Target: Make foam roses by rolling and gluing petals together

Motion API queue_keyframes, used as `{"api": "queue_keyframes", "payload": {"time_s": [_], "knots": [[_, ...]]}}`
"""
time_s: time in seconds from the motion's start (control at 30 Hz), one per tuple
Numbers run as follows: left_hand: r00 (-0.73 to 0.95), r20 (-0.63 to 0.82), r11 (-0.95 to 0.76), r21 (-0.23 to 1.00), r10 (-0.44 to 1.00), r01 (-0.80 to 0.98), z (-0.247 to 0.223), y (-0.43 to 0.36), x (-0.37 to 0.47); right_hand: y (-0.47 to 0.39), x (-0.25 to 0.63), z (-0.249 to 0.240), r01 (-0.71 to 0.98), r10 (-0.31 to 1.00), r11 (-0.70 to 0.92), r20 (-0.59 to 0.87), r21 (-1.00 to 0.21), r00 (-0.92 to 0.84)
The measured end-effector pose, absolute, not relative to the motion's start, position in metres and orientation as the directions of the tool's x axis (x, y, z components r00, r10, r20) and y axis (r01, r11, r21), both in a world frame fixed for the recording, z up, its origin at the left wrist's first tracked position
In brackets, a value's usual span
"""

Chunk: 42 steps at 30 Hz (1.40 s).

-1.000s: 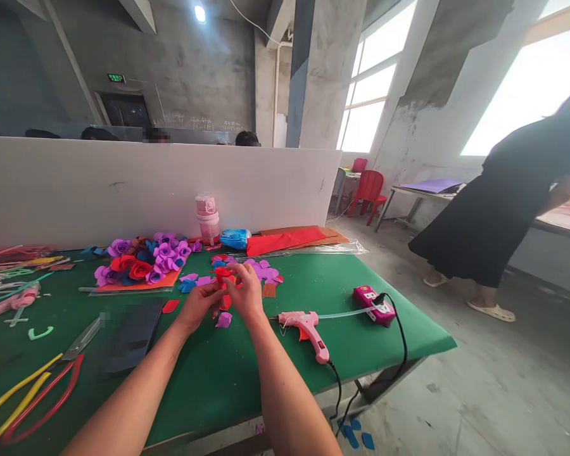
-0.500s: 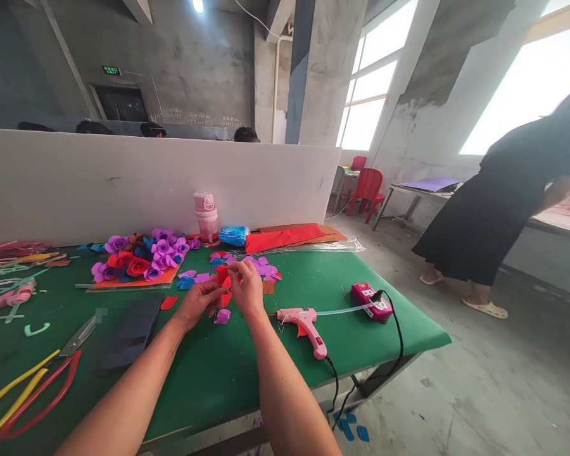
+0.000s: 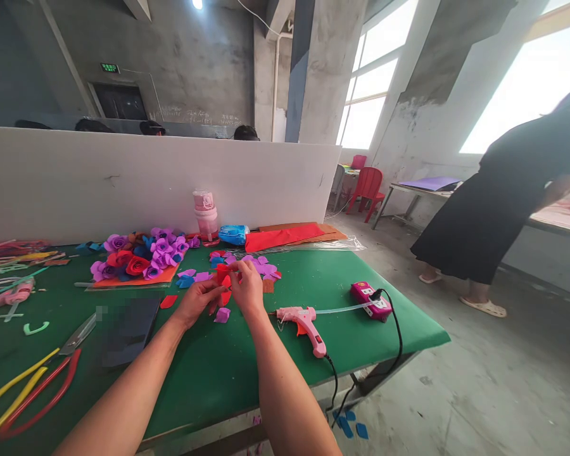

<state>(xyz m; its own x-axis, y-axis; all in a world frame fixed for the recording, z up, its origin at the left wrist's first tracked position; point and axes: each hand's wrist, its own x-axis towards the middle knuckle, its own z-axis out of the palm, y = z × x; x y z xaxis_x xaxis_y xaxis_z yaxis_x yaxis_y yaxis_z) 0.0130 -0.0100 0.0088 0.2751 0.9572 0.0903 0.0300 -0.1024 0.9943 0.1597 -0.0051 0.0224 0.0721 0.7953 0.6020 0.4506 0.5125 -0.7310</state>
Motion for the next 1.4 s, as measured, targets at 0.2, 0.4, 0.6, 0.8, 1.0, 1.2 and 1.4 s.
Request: {"api": "queue_keyframes", "payload": {"time_s": [0.2, 0.4, 0.6, 0.8, 1.0, 1.2, 1.4], "knots": [[0.282, 0.102, -0.119, 0.992, 0.954, 0.043, 0.007, -0.009, 0.013, -0.004, 0.160, 0.021, 0.436, 0.790, 0.505, 0.602, -0.745, 0.114], [0.248, 0.122, -0.141, 0.988, 0.961, 0.060, 0.005, -0.007, 0.013, -0.007, 0.160, 0.023, 0.392, 0.761, 0.536, 0.629, -0.748, 0.161], [0.046, 0.213, -0.215, 0.976, 0.976, 0.042, 0.004, -0.004, 0.013, -0.005, 0.156, 0.019, 0.351, 0.785, 0.479, 0.572, -0.805, 0.239], [-0.012, 0.372, -0.362, 0.910, 0.928, 0.202, 0.003, -0.004, 0.012, -0.010, 0.147, 0.017, 0.376, 0.841, 0.459, 0.530, -0.805, 0.107], [-0.065, 0.478, -0.437, 0.844, 0.876, 0.311, 0.006, -0.008, 0.011, -0.012, 0.147, 0.017, 0.448, 0.855, 0.423, 0.511, -0.788, 0.092], [-0.086, 0.541, -0.469, 0.788, 0.836, 0.400, 0.006, -0.008, 0.011, -0.021, 0.145, 0.023, 0.437, 0.810, 0.473, 0.573, -0.765, 0.125], [0.036, 0.614, -0.550, 0.679, 0.789, 0.486, 0.000, -0.007, 0.015, -0.044, 0.131, 0.037, 0.441, 0.739, 0.545, 0.657, -0.713, 0.151]]}}
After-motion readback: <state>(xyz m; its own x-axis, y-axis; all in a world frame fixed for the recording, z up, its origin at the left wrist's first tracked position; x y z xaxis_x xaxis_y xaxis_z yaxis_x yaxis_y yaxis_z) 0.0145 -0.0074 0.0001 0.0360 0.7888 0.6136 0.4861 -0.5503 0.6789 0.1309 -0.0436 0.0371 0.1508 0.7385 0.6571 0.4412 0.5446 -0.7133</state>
